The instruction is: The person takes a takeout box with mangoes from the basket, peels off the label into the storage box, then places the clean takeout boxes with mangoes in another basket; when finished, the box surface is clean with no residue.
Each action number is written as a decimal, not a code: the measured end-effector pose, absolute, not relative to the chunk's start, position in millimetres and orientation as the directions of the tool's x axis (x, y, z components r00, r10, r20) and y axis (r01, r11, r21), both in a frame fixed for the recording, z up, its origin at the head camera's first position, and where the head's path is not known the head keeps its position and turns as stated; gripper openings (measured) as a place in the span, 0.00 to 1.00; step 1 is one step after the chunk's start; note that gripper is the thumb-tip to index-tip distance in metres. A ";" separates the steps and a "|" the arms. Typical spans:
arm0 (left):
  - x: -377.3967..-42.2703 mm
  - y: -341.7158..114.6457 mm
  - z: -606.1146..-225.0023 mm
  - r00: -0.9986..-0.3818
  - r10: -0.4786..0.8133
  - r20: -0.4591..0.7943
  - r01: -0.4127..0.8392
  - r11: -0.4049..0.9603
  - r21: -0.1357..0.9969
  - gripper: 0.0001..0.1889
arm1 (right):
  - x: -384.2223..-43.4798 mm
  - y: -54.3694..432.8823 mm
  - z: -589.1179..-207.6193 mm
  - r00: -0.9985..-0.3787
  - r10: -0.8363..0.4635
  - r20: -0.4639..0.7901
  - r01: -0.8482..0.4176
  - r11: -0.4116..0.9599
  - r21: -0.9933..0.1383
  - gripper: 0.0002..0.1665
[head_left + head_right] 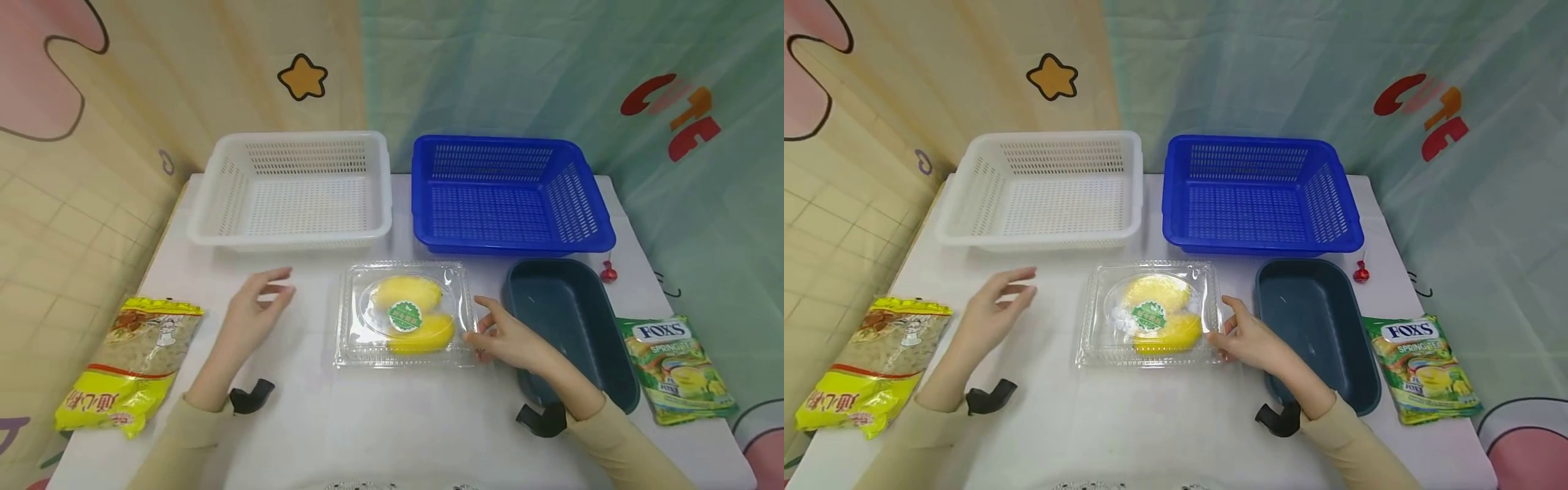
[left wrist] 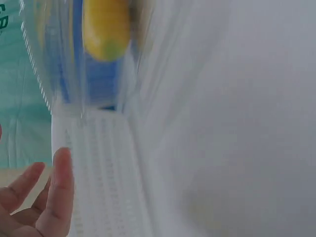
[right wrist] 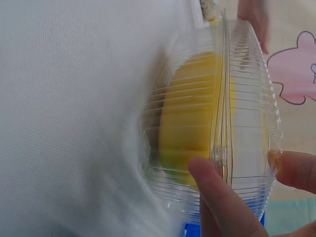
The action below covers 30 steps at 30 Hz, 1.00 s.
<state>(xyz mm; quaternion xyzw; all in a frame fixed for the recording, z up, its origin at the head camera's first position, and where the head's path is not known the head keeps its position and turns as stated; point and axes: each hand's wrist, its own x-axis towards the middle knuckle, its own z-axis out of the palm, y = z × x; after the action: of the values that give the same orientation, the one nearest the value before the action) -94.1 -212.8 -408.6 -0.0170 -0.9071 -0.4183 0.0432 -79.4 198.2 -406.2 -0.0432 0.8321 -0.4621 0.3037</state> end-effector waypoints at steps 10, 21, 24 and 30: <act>-84.0 -158.7 -438.3 -0.926 0.207 -0.315 -0.182 0.487 0.854 0.37 | -79.9 201.6 -408.4 -0.808 -0.375 -0.455 0.222 0.521 -0.824 0.53; -87.3 -157.3 -439.4 -0.906 0.263 -0.331 -0.205 0.411 0.888 0.38 | -82.3 203.5 -403.8 -0.818 -0.364 -0.445 0.140 0.624 -0.769 0.52; -86.3 -157.1 -438.0 -0.906 0.273 -0.323 -0.198 0.401 0.895 0.38 | -88.2 200.1 -394.5 -0.860 -0.328 -0.390 0.031 0.730 -0.682 0.49; -85.7 -157.5 -435.1 -0.910 0.273 -0.313 -0.195 0.385 0.902 0.38 | -105.6 164.1 -372.0 -0.907 -0.334 -0.256 -0.122 0.792 -0.598 0.33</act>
<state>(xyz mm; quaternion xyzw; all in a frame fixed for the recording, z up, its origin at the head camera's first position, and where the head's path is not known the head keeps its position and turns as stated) -85.7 -157.5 -435.1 -0.0244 -0.8048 -0.5541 -0.2113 -105.6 164.1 -372.0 -0.1226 0.9299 -0.2980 0.1772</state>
